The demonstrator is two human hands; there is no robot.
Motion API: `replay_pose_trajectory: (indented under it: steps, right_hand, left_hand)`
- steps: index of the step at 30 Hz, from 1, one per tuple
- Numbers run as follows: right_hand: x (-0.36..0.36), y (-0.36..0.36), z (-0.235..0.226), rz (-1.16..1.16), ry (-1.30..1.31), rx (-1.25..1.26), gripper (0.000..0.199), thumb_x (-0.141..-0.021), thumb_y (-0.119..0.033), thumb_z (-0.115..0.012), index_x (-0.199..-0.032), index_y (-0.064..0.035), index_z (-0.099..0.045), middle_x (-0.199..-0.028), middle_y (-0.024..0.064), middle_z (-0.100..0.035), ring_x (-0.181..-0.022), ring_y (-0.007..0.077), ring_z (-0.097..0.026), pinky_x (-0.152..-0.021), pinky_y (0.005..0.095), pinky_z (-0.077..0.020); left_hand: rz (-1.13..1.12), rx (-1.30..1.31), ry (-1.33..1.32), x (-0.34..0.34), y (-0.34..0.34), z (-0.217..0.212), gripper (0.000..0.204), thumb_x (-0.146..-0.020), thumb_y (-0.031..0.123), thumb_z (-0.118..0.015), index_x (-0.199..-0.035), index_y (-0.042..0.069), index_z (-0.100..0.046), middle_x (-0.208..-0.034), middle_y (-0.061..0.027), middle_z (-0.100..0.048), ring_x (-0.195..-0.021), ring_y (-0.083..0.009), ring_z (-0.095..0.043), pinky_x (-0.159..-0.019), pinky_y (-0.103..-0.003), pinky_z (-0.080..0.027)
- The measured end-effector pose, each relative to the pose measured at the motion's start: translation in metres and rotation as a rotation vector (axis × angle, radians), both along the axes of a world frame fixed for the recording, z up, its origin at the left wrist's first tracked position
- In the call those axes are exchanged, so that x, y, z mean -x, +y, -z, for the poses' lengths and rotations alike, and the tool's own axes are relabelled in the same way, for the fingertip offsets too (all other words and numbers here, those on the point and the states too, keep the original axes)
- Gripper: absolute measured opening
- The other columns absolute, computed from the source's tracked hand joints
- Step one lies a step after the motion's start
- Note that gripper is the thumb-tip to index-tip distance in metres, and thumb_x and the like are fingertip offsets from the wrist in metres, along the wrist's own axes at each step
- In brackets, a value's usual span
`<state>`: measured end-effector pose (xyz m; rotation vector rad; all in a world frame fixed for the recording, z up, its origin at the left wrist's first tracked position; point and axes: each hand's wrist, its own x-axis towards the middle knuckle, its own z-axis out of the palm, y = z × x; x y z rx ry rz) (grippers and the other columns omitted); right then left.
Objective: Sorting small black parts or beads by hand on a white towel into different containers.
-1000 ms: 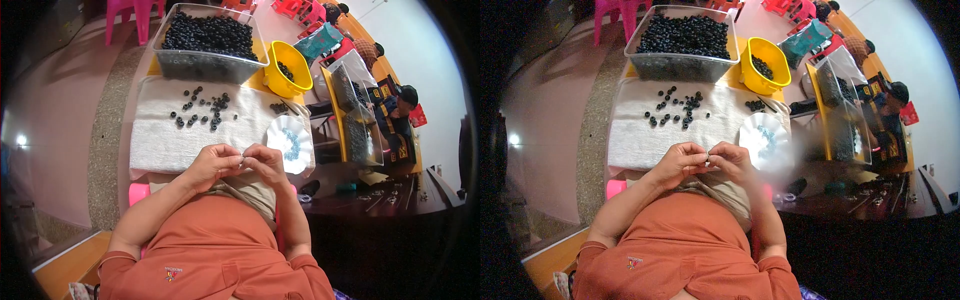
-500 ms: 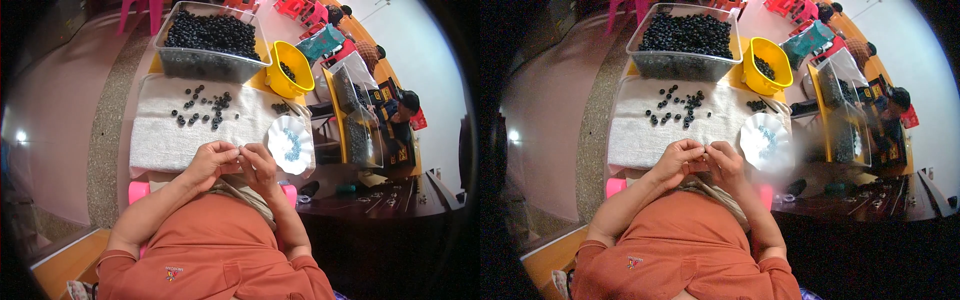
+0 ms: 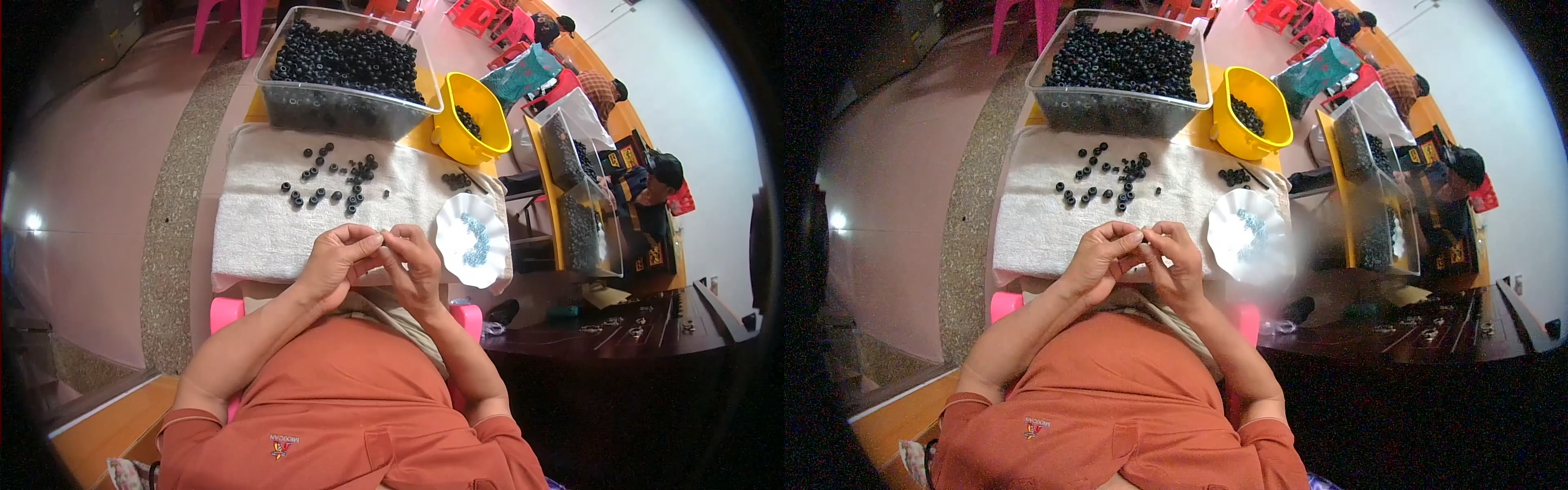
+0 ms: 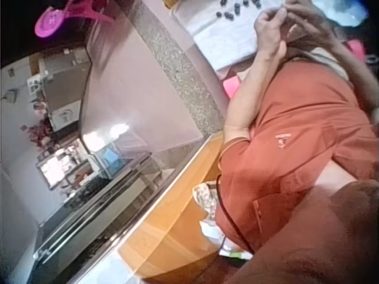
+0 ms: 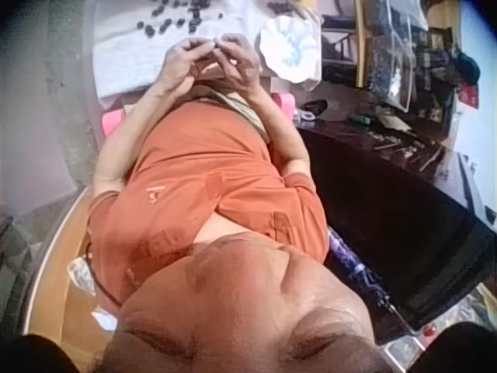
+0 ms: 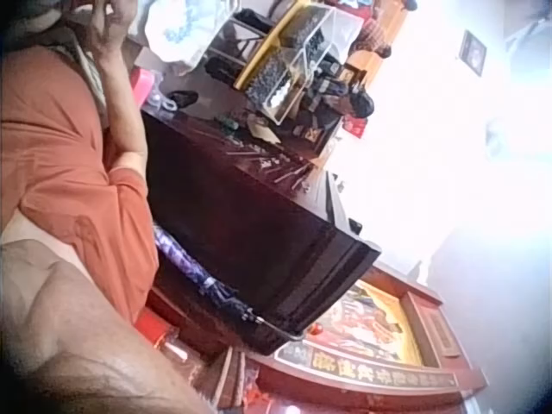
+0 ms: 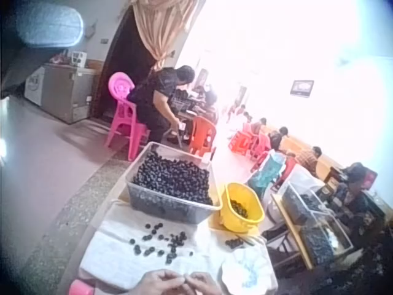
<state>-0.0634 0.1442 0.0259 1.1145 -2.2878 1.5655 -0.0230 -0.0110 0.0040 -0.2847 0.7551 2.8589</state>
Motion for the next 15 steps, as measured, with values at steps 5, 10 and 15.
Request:
replay_pose_trajectory:
  steps: [5, 10, 15]
  right_hand:
    - [0.0, -0.002, 0.003, 0.049, 0.094, 0.045, 0.031, -0.082, 0.006, -0.069, -0.111, -0.0055, -0.066, -0.092, 0.0114, -0.06, -0.079, 0.0209, -0.059, -0.065, 0.0283, -0.0482]
    - [0.003, 0.002, 0.004, 0.086, 0.15, -0.012, 0.025, -0.081, 0.005, -0.07, -0.104, -0.0033, -0.065, -0.091, 0.0109, -0.06, -0.077, 0.0209, -0.06, -0.064, 0.0287, -0.0488]
    - [0.006, 0.005, -0.004, 0.029, 0.076, -0.064, 0.019, -0.085, 0.002, -0.068, -0.103, -0.0004, -0.064, -0.094, 0.012, -0.06, -0.078, 0.0192, -0.06, -0.065, 0.0282, -0.0491]
  left_hand:
    - [0.005, 0.033, 0.004, 0.0, 0.0, -0.001, 0.006, -0.092, 0.007, -0.065, -0.096, 0.005, -0.063, -0.092, -0.0049, -0.066, -0.085, -0.0145, -0.066, -0.084, -0.032, -0.058]
    - [0.051, 0.082, -0.006, 0.0, -0.005, -0.008, 0.009, -0.091, 0.009, -0.067, -0.098, 0.005, -0.062, -0.092, -0.0043, -0.066, -0.084, -0.0145, -0.066, -0.082, -0.031, -0.058]
    - [0.115, 0.112, -0.024, -0.001, -0.01, -0.014, 0.011, -0.09, 0.009, -0.068, -0.099, 0.005, -0.063, -0.091, -0.0038, -0.066, -0.082, -0.0139, -0.066, -0.077, -0.028, -0.058]
